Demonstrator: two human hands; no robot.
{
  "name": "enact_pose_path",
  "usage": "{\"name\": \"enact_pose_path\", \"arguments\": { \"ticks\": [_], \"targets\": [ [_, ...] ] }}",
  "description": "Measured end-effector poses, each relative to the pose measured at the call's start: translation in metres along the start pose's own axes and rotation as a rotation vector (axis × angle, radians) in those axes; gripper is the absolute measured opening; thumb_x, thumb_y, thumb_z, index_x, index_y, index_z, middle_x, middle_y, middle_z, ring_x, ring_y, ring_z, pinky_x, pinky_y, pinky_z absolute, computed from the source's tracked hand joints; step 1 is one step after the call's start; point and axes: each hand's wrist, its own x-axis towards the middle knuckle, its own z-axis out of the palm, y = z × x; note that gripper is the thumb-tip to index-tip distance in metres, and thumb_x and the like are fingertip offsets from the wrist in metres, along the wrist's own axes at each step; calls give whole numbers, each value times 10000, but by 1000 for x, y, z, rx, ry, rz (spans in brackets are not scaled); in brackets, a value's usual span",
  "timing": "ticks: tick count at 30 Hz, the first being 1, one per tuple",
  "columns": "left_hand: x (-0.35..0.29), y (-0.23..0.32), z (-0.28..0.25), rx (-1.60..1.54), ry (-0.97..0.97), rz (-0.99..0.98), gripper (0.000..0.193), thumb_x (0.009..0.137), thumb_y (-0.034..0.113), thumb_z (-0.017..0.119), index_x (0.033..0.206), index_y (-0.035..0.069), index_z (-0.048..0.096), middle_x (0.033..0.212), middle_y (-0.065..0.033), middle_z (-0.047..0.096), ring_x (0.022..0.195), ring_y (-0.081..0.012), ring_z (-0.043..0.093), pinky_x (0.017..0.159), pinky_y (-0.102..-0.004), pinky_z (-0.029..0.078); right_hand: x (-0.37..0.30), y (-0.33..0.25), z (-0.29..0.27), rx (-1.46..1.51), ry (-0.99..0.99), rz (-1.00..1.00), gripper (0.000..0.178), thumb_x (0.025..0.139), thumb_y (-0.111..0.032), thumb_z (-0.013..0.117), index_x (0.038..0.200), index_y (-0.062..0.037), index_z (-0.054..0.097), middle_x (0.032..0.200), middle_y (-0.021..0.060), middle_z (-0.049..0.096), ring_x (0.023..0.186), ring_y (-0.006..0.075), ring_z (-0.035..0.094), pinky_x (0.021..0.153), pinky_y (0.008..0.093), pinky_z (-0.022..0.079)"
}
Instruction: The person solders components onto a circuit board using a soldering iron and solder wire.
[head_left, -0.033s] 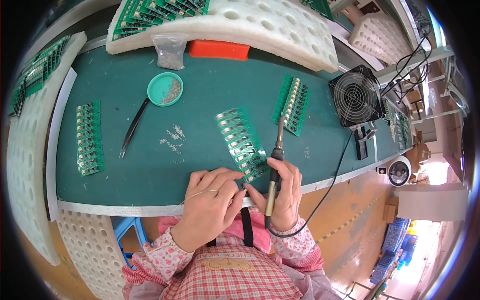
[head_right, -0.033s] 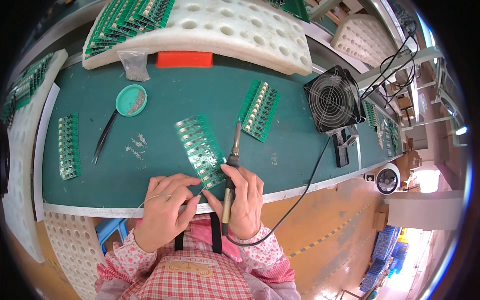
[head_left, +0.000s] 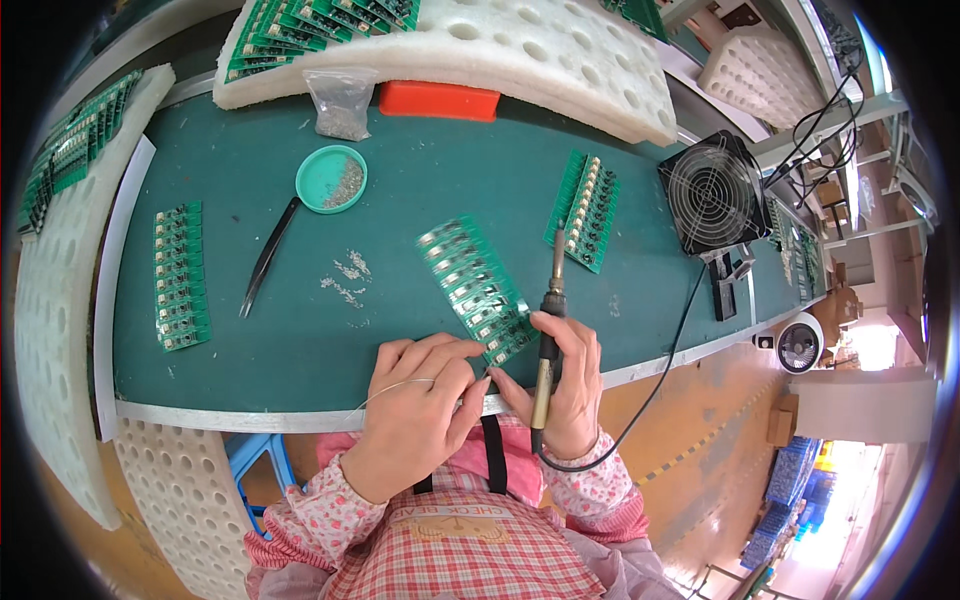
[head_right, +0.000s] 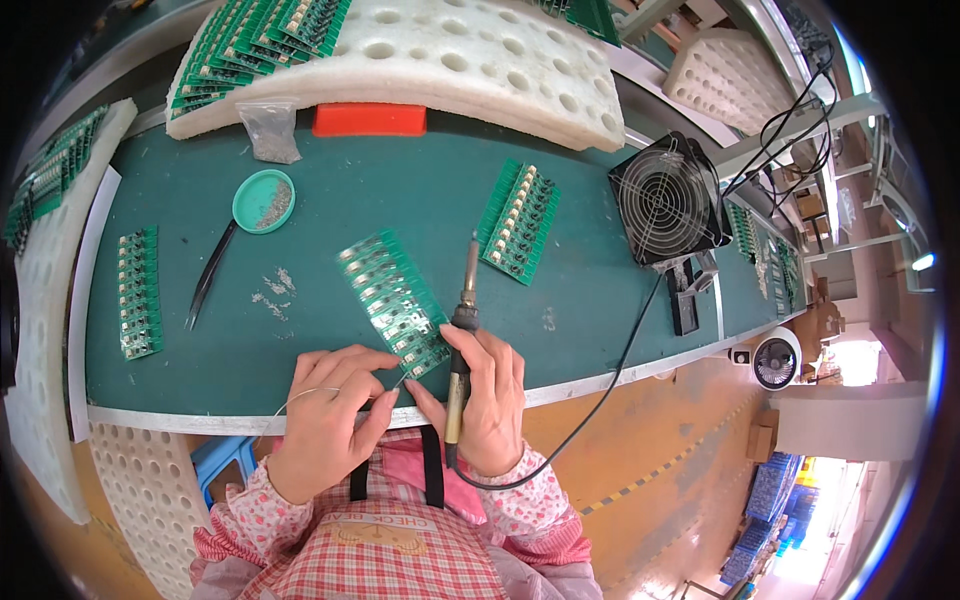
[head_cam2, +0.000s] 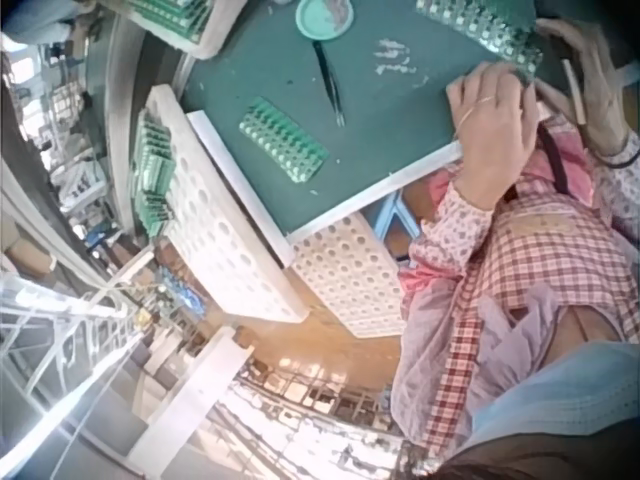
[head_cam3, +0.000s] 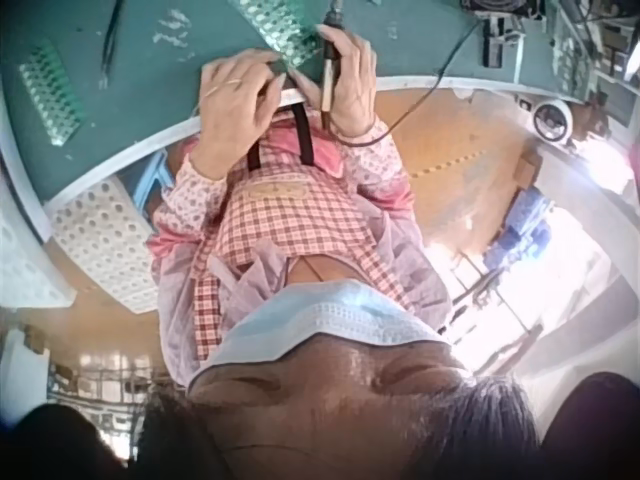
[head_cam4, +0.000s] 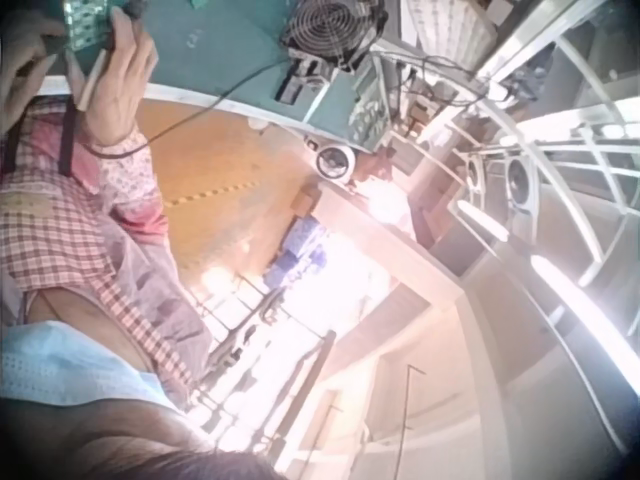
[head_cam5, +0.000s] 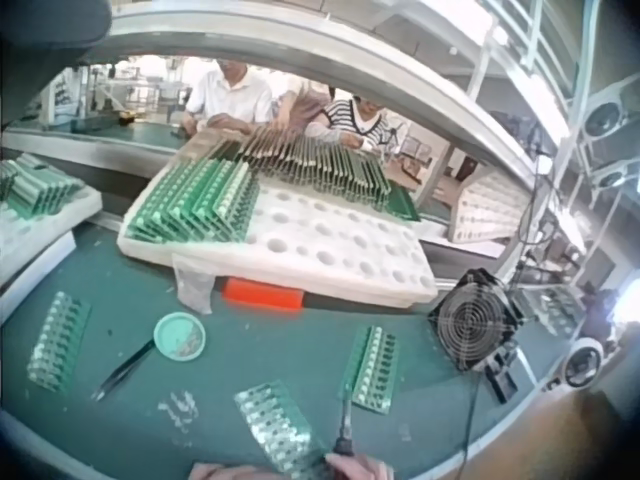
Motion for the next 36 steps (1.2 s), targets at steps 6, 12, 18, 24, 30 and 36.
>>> {"name": "enact_pose_path", "arguments": {
  "ticks": [6, 12, 18, 24, 30, 36],
  "targets": [
    [6, -3, 1, 37, 27, 22, 148, 825, 66, 712, 820, 62, 564, 1108, -65, 704, 1041, -281, 649, 877, -430, 438, 18, 11, -8, 162, -99, -97, 700, 695, -126, 875, 1312, -54, 551, 1168, 176, 601, 1018, 344, 599, 884, 421, 479],
    [4, -5, 2, 50, 22, 24, 161, 807, 49, 718, 820, 72, 559, 1119, -41, 706, 1051, -267, 662, 890, -426, 438, -20, -5, -34, 47, 156, -173, 337, 704, -33, 820, 997, -25, 654, 754, 60, 645, 622, 226, 609, 567, 334, 486],
    [3, -8, 1, 88, -18, 60, 130, 825, 86, 718, 855, 57, 595, 1129, -39, 678, 1091, -227, 627, 915, -411, 434, -32, -16, -30, 194, 210, -258, 218, 672, 21, 727, 863, -29, 633, 541, 8, 506, 394, 169, 476, 389, 291, 365],
    [3, -8, 2, 77, -5, 59, 133, 822, 74, 717, 845, 60, 587, 1107, -39, 682, 1070, -226, 639, 909, -410, 434, -30, -22, -29, 212, 160, -249, 243, 670, 41, 734, 878, -26, 629, 540, 20, 504, 401, 186, 494, 394, 296, 381],
    [3, -8, 2, 65, -2, 56, 133, 820, 73, 717, 843, 60, 586, 1100, -42, 680, 1071, -225, 636, 908, -410, 433, -28, -23, -27, 162, 157, -258, 230, 675, 38, 744, 868, -26, 635, 564, 27, 539, 421, 188, 525, 399, 287, 395],
    [1, -9, 1, 70, -2, 58, 133, 816, 79, 722, 852, 59, 596, 1103, -43, 676, 1070, -222, 634, 906, -409, 434, -27, -24, -26, 160, 124, -254, 225, 671, 33, 746, 860, -29, 640, 559, 22, 542, 428, 181, 533, 396, 286, 395]
  ]
}}
